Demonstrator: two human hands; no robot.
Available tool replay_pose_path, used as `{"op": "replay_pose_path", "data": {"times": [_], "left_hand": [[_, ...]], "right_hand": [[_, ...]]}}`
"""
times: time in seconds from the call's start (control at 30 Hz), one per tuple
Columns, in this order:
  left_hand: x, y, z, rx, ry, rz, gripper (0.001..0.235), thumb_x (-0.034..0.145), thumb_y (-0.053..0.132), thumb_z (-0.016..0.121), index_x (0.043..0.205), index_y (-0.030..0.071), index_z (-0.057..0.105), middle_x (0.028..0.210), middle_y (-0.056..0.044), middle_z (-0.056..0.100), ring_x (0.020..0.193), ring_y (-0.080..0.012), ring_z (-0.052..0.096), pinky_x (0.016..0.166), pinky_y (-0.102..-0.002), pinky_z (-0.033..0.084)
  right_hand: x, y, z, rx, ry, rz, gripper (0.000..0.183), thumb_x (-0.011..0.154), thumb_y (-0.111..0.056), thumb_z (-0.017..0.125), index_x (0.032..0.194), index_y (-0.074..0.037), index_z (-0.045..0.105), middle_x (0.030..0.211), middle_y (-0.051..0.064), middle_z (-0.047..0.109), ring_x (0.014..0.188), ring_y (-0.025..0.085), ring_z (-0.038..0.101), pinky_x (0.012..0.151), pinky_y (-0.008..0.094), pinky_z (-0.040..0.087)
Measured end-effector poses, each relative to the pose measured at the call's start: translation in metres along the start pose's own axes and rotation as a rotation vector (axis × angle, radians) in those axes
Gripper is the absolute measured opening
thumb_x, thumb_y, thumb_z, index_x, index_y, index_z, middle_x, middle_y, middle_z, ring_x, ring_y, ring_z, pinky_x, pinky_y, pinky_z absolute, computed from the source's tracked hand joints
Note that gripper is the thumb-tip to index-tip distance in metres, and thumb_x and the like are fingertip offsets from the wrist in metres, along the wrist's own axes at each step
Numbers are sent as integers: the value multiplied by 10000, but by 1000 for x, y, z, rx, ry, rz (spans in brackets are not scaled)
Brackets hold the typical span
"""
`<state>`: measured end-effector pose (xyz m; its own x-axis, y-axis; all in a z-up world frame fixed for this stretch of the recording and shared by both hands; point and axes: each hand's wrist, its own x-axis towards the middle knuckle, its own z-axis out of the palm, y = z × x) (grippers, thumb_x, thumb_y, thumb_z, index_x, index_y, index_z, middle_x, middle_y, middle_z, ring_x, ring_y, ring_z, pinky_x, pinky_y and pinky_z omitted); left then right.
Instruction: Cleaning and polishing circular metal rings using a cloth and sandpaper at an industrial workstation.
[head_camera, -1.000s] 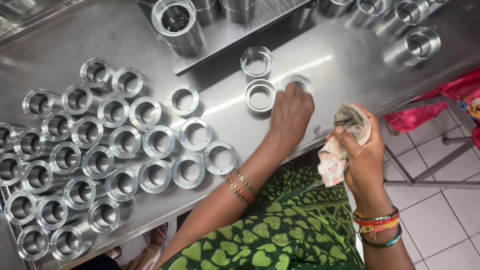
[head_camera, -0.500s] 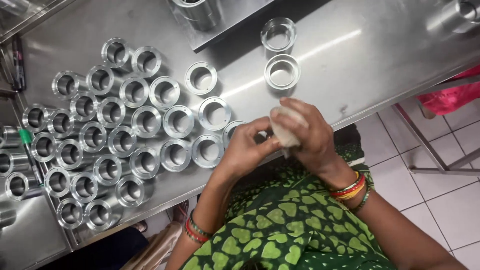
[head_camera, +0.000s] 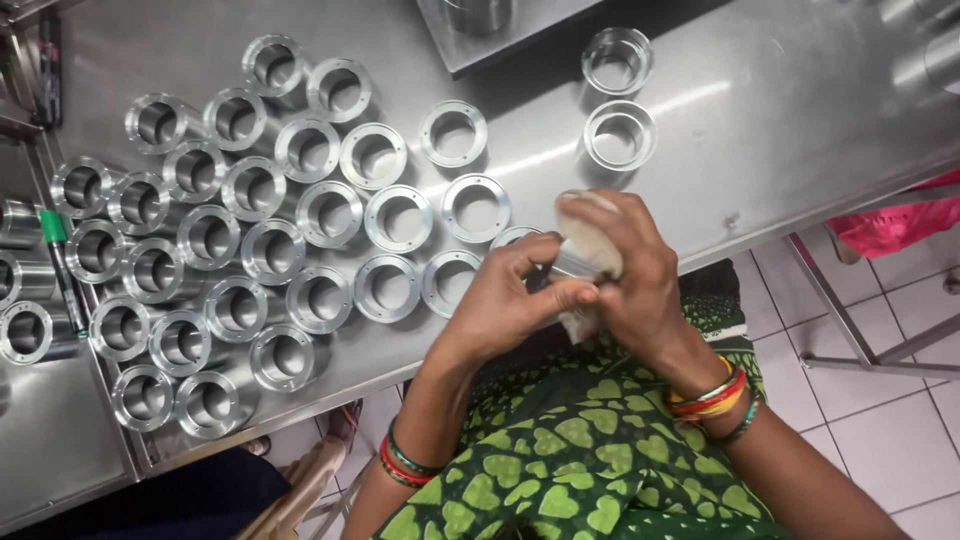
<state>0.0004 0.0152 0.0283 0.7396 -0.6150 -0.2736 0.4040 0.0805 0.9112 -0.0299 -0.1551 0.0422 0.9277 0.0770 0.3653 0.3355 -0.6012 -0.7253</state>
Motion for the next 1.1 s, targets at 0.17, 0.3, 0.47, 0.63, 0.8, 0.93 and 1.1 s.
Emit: {"op": "replay_pose_path", "data": {"times": [0.17,0.3,0.47,0.63,0.8,0.93,1.1], "left_hand": [[-6,1,-12,522,26,469,350,831,387,839,1034,105,792,1059,0,757,1122,-195,614,1033,-359,483],[-9,2,-20,557,26,504,325,819,379,830,1029,132,827,1091,0,720,1124,-211,590,1014,-355,485],[-14,22,-20,520,70,329,402,830,367,821,1067,56,728,1071,-32,660,996,-175,668,908,-336,536],[-6,8,-16,225,121,307,518,958,157,661,1437,87,478,1183,-91,630,1038,-159,634,913,-343,533],[12,13,-7,91,182,226,701,946,26,547,1592,133,295,1091,-139,637,946,-197,648,855,-353,548],[49,-3,-11,370,382,205,618,940,-42,527,1501,118,325,834,-188,699,815,-325,728,760,-410,556],[99,-9,-32,1037,493,387,358,932,-32,569,1269,70,502,870,-199,712,803,-422,699,659,-517,483]], "right_hand": [[-23,44,17,1006,-106,712,406,933,-6,638,1339,-1,632,1186,106,700,1018,184,678,833,306,583],[-11,30,12,1184,-166,826,383,956,28,612,1339,22,635,1146,129,698,938,177,669,748,296,573],[11,7,-1,474,-27,377,525,843,164,495,1342,22,576,1245,119,663,1109,124,674,955,244,585],[7,-12,-18,529,19,291,569,857,107,602,1412,5,527,1283,103,646,1097,129,670,918,254,597],[-4,-2,-8,647,23,348,646,872,-52,786,1462,-12,526,1253,98,675,1007,122,676,832,241,598],[-6,1,-13,629,40,405,642,889,-95,797,1467,-27,526,1238,99,678,1030,127,680,847,244,605],[-14,32,-41,503,171,403,559,941,-35,744,1459,-27,532,1262,111,668,1090,143,675,887,264,615]]}}
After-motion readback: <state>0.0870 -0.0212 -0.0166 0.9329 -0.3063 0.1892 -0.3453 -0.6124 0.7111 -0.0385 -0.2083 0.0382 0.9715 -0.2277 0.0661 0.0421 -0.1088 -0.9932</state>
